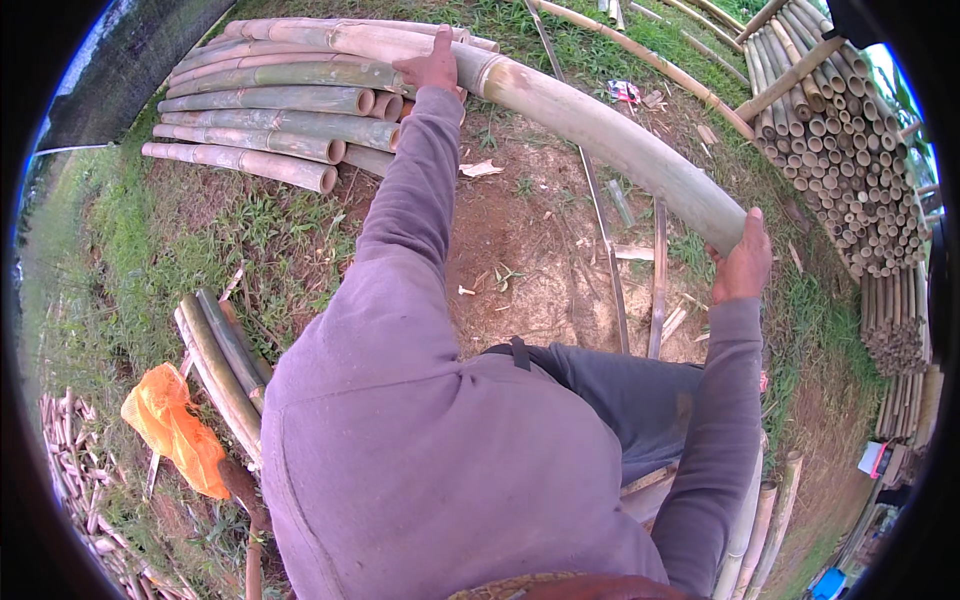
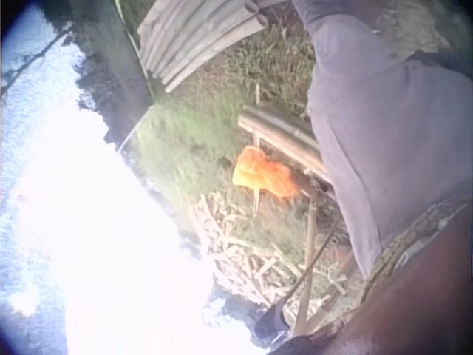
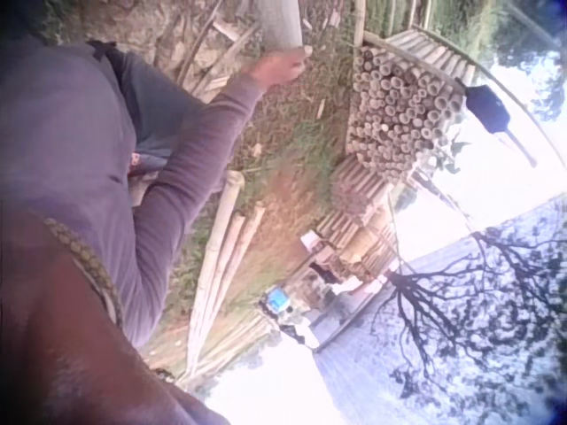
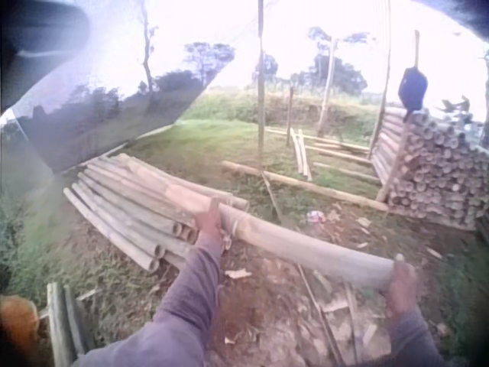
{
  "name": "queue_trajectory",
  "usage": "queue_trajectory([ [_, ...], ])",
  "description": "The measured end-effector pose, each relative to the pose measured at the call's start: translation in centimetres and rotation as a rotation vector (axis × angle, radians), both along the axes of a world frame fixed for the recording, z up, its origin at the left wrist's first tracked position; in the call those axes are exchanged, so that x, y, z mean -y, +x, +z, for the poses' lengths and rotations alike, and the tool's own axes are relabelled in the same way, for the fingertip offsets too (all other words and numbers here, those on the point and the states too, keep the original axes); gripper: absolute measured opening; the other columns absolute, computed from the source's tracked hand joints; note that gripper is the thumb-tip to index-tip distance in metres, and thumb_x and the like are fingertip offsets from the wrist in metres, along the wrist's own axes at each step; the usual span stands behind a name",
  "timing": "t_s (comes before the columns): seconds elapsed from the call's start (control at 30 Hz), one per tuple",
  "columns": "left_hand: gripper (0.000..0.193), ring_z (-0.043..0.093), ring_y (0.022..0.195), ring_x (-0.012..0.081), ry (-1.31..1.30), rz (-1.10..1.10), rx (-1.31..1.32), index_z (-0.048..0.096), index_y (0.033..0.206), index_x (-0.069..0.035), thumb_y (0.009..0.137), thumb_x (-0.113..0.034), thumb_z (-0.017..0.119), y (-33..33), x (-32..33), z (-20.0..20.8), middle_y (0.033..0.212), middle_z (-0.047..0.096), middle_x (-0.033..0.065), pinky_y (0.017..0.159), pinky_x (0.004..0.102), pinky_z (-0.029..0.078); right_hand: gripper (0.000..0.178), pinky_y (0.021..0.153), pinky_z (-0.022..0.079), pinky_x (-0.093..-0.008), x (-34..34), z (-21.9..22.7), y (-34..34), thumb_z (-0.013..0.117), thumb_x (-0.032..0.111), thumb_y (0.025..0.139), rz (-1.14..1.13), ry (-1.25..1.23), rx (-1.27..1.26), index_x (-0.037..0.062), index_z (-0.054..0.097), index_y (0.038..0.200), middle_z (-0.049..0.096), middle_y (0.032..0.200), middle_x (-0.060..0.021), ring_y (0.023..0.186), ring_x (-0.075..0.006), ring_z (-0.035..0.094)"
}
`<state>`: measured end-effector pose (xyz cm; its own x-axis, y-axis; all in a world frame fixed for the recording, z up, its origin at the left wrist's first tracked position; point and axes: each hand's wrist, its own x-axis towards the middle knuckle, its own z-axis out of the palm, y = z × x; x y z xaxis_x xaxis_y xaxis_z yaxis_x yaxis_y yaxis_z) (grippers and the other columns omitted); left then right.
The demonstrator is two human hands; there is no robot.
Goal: The person uses a hand saw to cut long bamboo poles into shorter sections. They position each pole on a makeshift stand, saw through it, and then move the cut piece aside before repeating the process with another pole.
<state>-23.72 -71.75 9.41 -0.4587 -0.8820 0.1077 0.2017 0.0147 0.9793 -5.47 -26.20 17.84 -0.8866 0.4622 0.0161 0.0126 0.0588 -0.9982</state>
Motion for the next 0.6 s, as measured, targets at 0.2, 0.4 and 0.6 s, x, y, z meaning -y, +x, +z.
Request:
queue_trajectory([
  [0.2, 0.096, 0.057, 0.136, 0.0311, -1.639, -0.575, -0.053, 0.058, 0.146, -0.021, 0.069, -0.073, 0.083, 10.5, -11.2, 7.4, 0.136, 0.066, 0.0097, 0.119, 0.0543, 0.035, 0.046, 0.087, 0.052, -0.0356, 2.4, -3.5, -1.3, 0.067, 0.041, 0.106, 0.089, 0.082, -0.161, -0.0025, 0.057, 0.118, 0.063, 0.114, -0.0124, 0.102, -0.0178, 0.061],
  [0.4, 0.082, 0.068, 0.115, 0.0293, -1.829, -0.911, 0.089, 0.063, 0.134, -0.022, 0.066, -0.06, 0.09, 6.5, -13.7, 5.8, 0.122, 0.067, 0.0065, 0.102, 0.049, 0.051, 0.046, 0.107, 0.048, -0.0403, 0.5, -6.4, 1.5, 0.07, 0.034, 0.105, 0.184, 0.273, -0.081, -0.0016, 0.057, 0.13, 0.06, 0.134, -0.0168, 0.126, -0.0258, 0.058],
  [0.6, 0.08, 0.065, 0.122, 0.0253, -1.893, -0.649, 0.136, 0.061, 0.134, -0.025, 0.067, -0.055, 0.092, 2.1, -8.9, 4.2, 0.127, 0.066, 0.0042, 0.107, 0.0486, 0.043, 0.046, 0.111, 0.046, -0.043, -8.9, -2.6, 11.2, 0.072, 0.027, 0.101, 0.129, 1.21, -0.029, 0.0019, 0.059, 0.137, 0.056, 0.148, -0.0195, 0.14, -0.0311, 0.053],
])
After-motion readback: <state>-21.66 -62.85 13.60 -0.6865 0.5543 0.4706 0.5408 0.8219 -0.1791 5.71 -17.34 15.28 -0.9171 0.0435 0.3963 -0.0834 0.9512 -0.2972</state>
